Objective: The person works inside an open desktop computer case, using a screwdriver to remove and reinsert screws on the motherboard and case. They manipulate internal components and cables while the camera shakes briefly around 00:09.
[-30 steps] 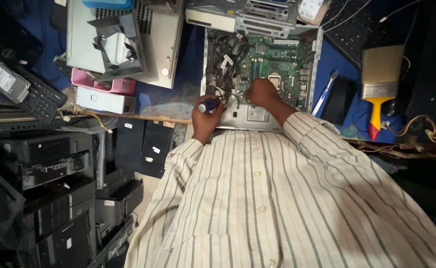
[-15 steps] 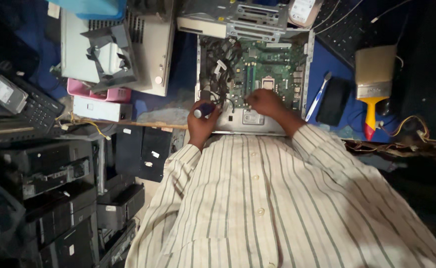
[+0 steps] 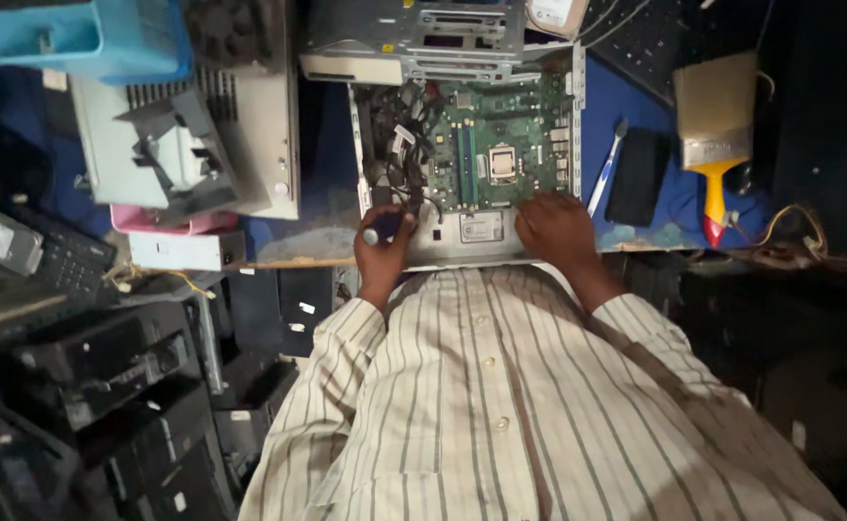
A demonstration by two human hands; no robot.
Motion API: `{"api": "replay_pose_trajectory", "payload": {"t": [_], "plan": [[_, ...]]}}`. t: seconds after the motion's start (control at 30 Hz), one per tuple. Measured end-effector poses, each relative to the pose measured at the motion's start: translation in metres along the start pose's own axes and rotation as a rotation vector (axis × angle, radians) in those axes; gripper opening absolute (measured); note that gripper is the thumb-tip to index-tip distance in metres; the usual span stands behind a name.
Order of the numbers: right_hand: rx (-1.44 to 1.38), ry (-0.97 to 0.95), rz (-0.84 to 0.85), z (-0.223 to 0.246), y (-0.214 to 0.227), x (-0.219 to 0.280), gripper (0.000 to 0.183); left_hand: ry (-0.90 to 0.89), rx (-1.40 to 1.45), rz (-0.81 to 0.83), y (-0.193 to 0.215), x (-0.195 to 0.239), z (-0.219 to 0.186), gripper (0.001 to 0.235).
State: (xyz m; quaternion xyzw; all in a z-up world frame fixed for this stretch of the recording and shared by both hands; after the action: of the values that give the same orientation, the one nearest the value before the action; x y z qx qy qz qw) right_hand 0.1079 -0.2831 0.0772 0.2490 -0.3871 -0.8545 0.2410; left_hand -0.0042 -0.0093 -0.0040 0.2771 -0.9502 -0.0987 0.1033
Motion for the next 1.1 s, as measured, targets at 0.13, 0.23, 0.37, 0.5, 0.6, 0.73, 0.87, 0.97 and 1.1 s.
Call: {"api": "replay_pose_trajectory", "payload": {"t": [0.13, 0.23, 0.37, 0.5, 0.6, 0.73, 0.87, 0.97, 1.1], "plan": [[-0.009, -0.024, -0.065, -0.001, 0.011, 0.004, 0.006, 0.046, 0.001, 0.052, -0.007, 0.003, -0.011, 0.022], [0.065, -0.058, -0.002, -0.002, 0.006, -0.003, 0.009, -0.178, 0.090, 0.169, -0.010, -0.003, -0.047, 0.022], [0.087, -0.045, 0.049, -0.002, 0.001, -0.003, 0.012, -0.373, -0.258, 0.202, -0.011, -0.021, -0.082, 0.028], [0.069, -0.114, -0.014, -0.006, 0.003, -0.001, 0.007, -0.466, -0.360, 0.322, -0.022, -0.038, -0.095, 0.028], [0.065, -0.160, -0.034, -0.005, 0.004, 0.003, 0.005, -0.451, -0.378, 0.478, -0.028, -0.039, -0.092, 0.037], [0.046, -0.136, -0.065, -0.006, 0.005, 0.000, 0.005, -0.466, -0.331, 0.488, -0.037, -0.048, -0.092, 0.039], [0.079, -0.165, -0.001, -0.013, 0.000, 0.006, 0.007, -0.522, -0.336, 0.374, -0.039, -0.062, -0.086, 0.040], [0.044, -0.185, -0.013, -0.017, -0.003, 0.009, 0.009, -0.536, -0.333, 0.262, -0.039, -0.080, -0.083, 0.036], [0.088, -0.155, -0.033, -0.015, -0.001, 0.009, 0.010, -0.435, -0.277, 0.228, -0.045, -0.097, -0.074, 0.026]]}}
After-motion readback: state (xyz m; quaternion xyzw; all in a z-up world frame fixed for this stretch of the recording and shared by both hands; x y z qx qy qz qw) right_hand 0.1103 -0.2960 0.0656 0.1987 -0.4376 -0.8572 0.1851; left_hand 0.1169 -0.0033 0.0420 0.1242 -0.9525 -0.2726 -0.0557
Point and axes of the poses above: each hand's wrist, its own x-axis away from the middle knuckle, its own y-axis out of the back of the hand, z = x × y, the point moved 7 cm from there along -x, towards the middle knuckle, and after that the axes turned 9 degrees about -x, right-handed, at the moved point
